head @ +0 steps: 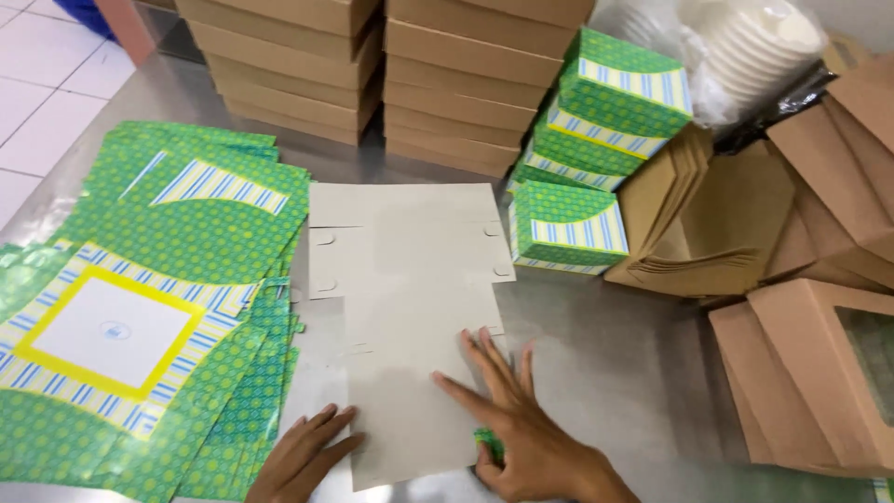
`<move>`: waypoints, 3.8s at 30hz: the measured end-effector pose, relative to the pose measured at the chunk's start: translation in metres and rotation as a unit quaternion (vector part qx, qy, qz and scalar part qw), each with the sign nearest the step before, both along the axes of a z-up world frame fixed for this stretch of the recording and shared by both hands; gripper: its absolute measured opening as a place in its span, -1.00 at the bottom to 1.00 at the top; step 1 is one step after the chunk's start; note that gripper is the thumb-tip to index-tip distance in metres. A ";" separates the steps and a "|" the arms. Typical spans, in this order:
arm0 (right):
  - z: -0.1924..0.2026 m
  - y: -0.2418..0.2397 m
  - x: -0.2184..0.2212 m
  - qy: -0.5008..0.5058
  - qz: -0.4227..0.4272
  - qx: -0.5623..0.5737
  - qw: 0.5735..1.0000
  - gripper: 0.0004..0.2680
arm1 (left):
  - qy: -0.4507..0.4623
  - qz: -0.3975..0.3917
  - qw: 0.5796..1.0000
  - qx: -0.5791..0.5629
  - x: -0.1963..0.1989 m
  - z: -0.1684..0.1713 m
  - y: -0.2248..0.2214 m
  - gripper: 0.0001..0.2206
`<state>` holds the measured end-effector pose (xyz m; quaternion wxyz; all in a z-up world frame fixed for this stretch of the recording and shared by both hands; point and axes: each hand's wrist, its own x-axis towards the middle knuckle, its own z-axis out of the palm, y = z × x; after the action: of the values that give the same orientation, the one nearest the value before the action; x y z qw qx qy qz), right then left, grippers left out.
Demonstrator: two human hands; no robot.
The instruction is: Assembling cardboard boxes from flat templates by folding and tucking tabs on a stainless steel prep table.
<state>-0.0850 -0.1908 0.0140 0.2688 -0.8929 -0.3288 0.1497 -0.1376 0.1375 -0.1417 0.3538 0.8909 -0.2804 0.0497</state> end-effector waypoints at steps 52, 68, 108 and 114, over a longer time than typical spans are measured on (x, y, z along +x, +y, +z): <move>-0.012 0.013 -0.005 0.016 0.076 0.128 0.989 -0.77 | 0.064 -0.204 0.977 0.024 0.117 0.120 -0.042 -0.01; -0.011 0.018 -0.004 0.001 0.069 0.131 0.989 -0.77 | -0.029 -0.202 0.975 0.090 0.106 0.121 -0.047 0.38; -0.021 0.013 -0.003 -0.010 0.072 0.132 0.989 -0.76 | 0.070 -0.195 0.978 0.030 0.112 0.120 -0.044 0.21; -0.015 0.016 -0.002 -0.010 0.072 0.128 0.989 -0.76 | 0.023 -0.177 0.980 0.090 0.106 0.120 -0.050 0.44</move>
<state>-0.0872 -0.1748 -0.0013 0.3659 -0.8265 -0.4116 0.1165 -0.0318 0.0875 -0.0213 0.2819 0.8561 -0.4290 -0.0596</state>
